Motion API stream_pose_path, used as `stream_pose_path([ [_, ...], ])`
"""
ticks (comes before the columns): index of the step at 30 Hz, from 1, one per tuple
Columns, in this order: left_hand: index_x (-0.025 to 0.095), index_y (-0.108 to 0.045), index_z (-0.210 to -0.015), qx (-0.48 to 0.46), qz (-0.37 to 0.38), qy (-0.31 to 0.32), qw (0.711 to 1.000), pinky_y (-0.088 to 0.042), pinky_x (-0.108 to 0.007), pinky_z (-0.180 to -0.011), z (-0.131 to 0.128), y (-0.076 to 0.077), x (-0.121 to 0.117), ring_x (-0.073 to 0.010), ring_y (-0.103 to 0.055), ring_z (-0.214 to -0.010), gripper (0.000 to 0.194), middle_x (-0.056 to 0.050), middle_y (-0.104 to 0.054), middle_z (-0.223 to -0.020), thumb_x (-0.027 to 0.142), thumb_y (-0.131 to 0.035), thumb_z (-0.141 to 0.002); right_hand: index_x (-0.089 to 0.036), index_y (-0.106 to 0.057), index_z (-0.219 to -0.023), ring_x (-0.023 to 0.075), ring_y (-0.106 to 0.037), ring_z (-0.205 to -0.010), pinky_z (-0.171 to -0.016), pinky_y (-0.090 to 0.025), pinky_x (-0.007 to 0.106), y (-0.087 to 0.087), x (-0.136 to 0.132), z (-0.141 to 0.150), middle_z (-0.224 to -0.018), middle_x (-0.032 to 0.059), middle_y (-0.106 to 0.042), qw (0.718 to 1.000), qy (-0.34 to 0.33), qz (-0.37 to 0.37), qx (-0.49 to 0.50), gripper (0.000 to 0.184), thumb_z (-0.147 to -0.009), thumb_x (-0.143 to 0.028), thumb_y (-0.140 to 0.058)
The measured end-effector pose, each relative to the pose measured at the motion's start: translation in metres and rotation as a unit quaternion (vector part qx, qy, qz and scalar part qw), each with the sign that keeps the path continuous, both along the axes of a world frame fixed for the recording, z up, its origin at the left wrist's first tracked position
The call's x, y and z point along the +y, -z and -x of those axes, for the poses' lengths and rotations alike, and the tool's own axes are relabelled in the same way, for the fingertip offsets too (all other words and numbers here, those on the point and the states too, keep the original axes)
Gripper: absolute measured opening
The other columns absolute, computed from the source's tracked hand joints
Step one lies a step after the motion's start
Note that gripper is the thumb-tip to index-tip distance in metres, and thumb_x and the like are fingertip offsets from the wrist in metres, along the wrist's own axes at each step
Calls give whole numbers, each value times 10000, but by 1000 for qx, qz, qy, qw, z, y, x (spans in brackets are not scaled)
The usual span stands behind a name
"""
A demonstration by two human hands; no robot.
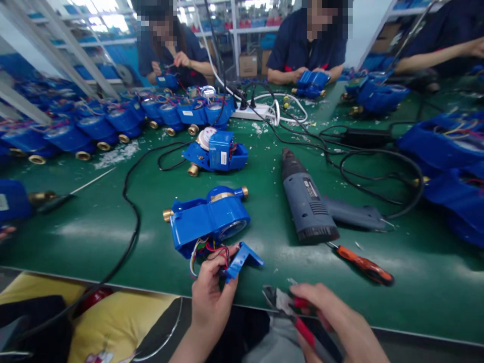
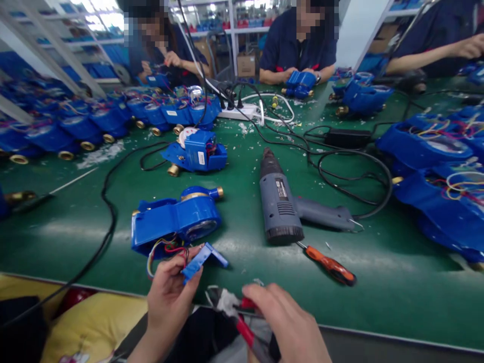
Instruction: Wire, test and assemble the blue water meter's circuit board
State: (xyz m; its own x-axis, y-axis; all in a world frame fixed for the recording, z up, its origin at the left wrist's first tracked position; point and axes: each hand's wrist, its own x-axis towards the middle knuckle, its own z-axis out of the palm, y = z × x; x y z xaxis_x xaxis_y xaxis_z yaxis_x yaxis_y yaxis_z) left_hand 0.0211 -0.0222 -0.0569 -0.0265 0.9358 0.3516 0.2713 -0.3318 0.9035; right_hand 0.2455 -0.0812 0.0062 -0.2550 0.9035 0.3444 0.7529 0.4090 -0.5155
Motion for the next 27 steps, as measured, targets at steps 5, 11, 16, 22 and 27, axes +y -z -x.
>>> stream_pose_path([
  [5,280,-618,-1199,103,-53,18,993,-506,-397,-991,6,-4,1,-216,-637,-1113,461,-41,-705,-1153,32,-600,-810,-229,-515,-1287,193,-631,-844,-702,-578,321,-3,20,25,-984,70,-623,999,33,18,-23,495,-803,-133,-483],
  [11,311,-611,-1247,117,-98,18,988,-529,-394,-952,5,-10,4,-213,-656,-1072,554,-24,-719,-1128,-7,-598,-793,-222,-519,-1337,230,-594,-805,-635,-567,389,3,19,33,-961,107,-598,998,46,-12,-45,571,-776,-126,-477],
  [16,305,-585,-1279,111,-138,22,984,-526,-326,-965,6,-8,6,-173,-677,-1040,605,-4,-728,-1125,-20,-622,-770,-198,-493,-1363,256,-576,-829,-655,-567,446,2,21,32,-985,130,-586,996,25,1,-81,607,-760,-127,-479],
  [22,332,-566,-1291,138,-128,0,982,-501,-236,-986,7,-12,4,-123,-679,-1042,627,40,-719,-1150,-7,-639,-768,-175,-498,-1344,264,-580,-767,-569,-574,431,-3,28,25,-942,121,-599,994,-19,1,-111,609,-737,-135,-509],
  [27,316,-571,-1286,142,-134,9,981,-496,-231,-995,7,-14,6,-122,-681,-1039,625,41,-712,-1165,-16,-641,-762,-171,-499,-1328,265,-605,-741,-514,-567,402,-5,32,22,-910,97,-609,991,-47,8,-124,612,-719,-121,-541],
])
